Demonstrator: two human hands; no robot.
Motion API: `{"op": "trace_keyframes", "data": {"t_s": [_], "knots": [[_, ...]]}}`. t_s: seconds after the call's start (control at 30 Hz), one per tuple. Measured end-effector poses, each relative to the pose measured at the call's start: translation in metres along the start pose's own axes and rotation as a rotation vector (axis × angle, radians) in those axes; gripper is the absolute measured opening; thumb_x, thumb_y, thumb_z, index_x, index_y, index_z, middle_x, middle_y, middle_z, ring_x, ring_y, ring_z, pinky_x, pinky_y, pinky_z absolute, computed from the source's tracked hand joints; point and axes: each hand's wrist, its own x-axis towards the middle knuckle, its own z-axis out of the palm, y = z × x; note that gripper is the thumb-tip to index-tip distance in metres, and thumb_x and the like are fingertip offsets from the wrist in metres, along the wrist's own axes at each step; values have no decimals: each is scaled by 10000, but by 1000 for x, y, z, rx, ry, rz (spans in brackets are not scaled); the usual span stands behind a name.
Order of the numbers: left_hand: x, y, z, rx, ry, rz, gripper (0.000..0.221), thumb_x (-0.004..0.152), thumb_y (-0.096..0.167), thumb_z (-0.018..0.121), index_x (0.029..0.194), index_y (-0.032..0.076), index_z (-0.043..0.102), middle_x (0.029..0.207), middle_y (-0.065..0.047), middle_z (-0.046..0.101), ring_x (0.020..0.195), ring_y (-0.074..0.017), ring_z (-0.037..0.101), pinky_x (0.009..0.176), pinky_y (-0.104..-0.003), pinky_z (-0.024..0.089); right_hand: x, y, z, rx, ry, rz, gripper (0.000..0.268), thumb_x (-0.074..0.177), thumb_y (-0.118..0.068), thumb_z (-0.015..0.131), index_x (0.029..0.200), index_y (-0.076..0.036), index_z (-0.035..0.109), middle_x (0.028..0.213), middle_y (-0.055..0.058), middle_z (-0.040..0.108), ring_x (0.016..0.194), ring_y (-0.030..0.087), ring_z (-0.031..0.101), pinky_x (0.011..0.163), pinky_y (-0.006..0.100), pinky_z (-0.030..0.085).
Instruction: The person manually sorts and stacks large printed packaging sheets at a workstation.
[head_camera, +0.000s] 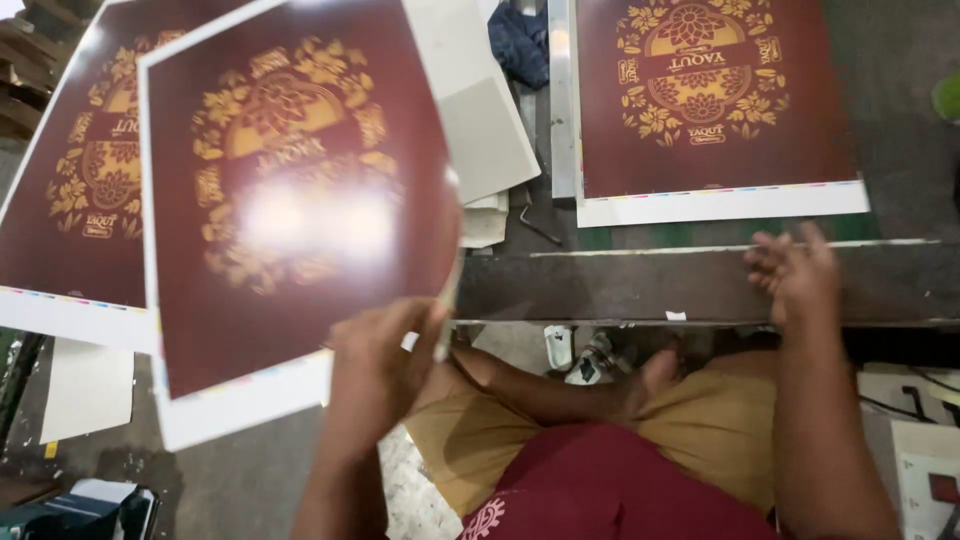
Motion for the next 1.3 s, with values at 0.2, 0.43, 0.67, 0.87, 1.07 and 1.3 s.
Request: {"op": "trace_keyframes", "data": {"t_s": [0.2, 0.43, 0.67, 0.87, 1.07, 1.3], "knots": [[-2, 41, 69, -449, -136, 181, 102, 934, 144, 772, 895, 75, 706, 772, -83, 736, 635, -237, 722, 588, -374, 529, -116, 5, 78, -148, -223, 45, 466, 977, -174, 661, 1416, -35, 590, 1105, 152, 745, 849, 201, 703, 657, 324, 572], [-16, 89, 151, -388, -86, 304, 191, 951, 149, 789, 882, 48, 643, 767, -103, 683, 676, -296, 691, 645, -432, 516, -145, 73, 97, -461, -835, -165, 459, 908, -245, 734, 1291, -57, 566, 1210, 136, 662, 1127, 266, 628, 924, 406, 523], [-5, 20, 96, -252, 44, 209, 202, 937, 115, 771, 1119, 82, 691, 1072, -108, 729, 993, -316, 725, 870, -438, 580, -110, 69, 49, 131, -327, 25, 235, 1070, -161, 629, 1244, -6, 599, 1040, 123, 684, 807, 213, 678, 619, 332, 565], [-30, -125, -6, 444, 291, -109, 91, 1084, 29, 643, 1154, 12, 699, 1130, -161, 727, 1081, -297, 702, 1091, -402, 569, -90, 63, -29, 157, -35, -68, 264, 1071, -107, 599, 1332, -75, 575, 1084, 50, 668, 857, 156, 674, 629, 324, 582], [-101, -223, -54, 1042, 120, -323, 627, 1091, 503, 604, 1343, -68, 667, 1374, -279, 678, 1267, -419, 655, 955, -470, 530, -94, 65, -104, 151, 104, -95, 296, 1107, -70, 585, 1400, -44, 561, 1156, 88, 670, 920, 206, 677, 690, 345, 579], [-88, -226, -103, 704, -170, -447, 520, 1110, 481, 572, 1428, 82, 674, 1433, -207, 669, 1169, -435, 682, 923, -524, 551, -102, 81, -151, 44, 161, -181, 218, 1162, -30, 571, 1372, 6, 527, 1166, 121, 658, 958, 213, 666, 761, 349, 579]]}}
